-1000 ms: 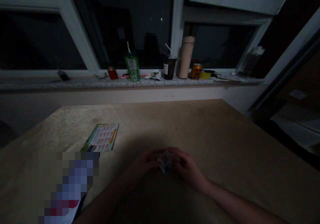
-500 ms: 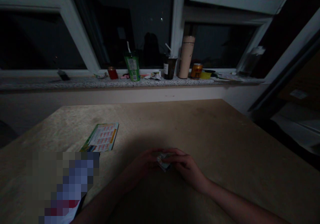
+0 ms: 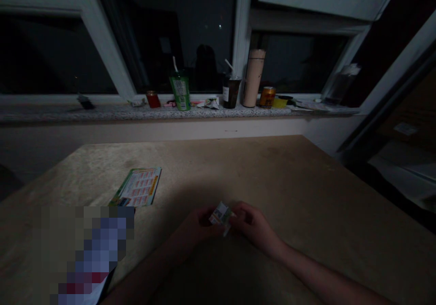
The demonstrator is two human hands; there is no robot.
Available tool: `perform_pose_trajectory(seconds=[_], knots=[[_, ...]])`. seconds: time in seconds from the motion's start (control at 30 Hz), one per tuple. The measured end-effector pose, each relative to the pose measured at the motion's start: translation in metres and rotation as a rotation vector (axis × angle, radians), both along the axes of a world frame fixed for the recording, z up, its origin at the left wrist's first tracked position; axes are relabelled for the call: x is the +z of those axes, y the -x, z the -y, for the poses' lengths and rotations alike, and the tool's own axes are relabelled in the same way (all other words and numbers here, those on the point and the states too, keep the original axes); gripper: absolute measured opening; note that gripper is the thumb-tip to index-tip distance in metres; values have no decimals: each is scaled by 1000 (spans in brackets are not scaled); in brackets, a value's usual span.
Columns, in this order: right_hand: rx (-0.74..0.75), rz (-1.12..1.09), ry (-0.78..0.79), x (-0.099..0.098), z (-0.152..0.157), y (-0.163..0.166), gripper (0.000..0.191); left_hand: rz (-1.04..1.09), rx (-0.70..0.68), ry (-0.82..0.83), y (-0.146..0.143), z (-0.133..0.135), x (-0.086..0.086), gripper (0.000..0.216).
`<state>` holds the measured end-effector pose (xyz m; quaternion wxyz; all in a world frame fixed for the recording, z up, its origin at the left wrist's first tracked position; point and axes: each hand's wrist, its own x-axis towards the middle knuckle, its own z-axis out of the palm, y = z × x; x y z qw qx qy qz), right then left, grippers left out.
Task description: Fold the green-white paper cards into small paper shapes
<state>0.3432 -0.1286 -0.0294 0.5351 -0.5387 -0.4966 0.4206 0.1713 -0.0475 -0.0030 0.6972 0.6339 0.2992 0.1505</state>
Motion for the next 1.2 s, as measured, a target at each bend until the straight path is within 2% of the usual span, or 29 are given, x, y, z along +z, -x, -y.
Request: perform_pose_trajectory(seconds=[0.1, 0.23, 0.33, 0.6, 0.83, 0.97, 1.2], knots=[[40, 86, 60, -1, -1, 0, 41, -8, 2, -6, 1, 0, -3, 44], [46, 13, 95, 4, -1, 0, 46, -56, -46, -21, 0, 0, -4, 35], [73, -29, 103, 7, -1, -1, 46, -80, -100, -8, -1, 1, -3, 27], [118, -142, 71, 10, -3, -2, 41, -116, -124, -15, -3, 3, 1, 24], [134, -94, 130, 7, -7, 6, 42, -207, -145, -66, -3, 6, 5, 15], [132, -136, 161, 3, -8, 7, 44, -241, -153, -81, -4, 6, 4, 17], [151, -117, 173, 3, -7, 3, 45, -237, -144, -78, -7, 10, 9, 34]])
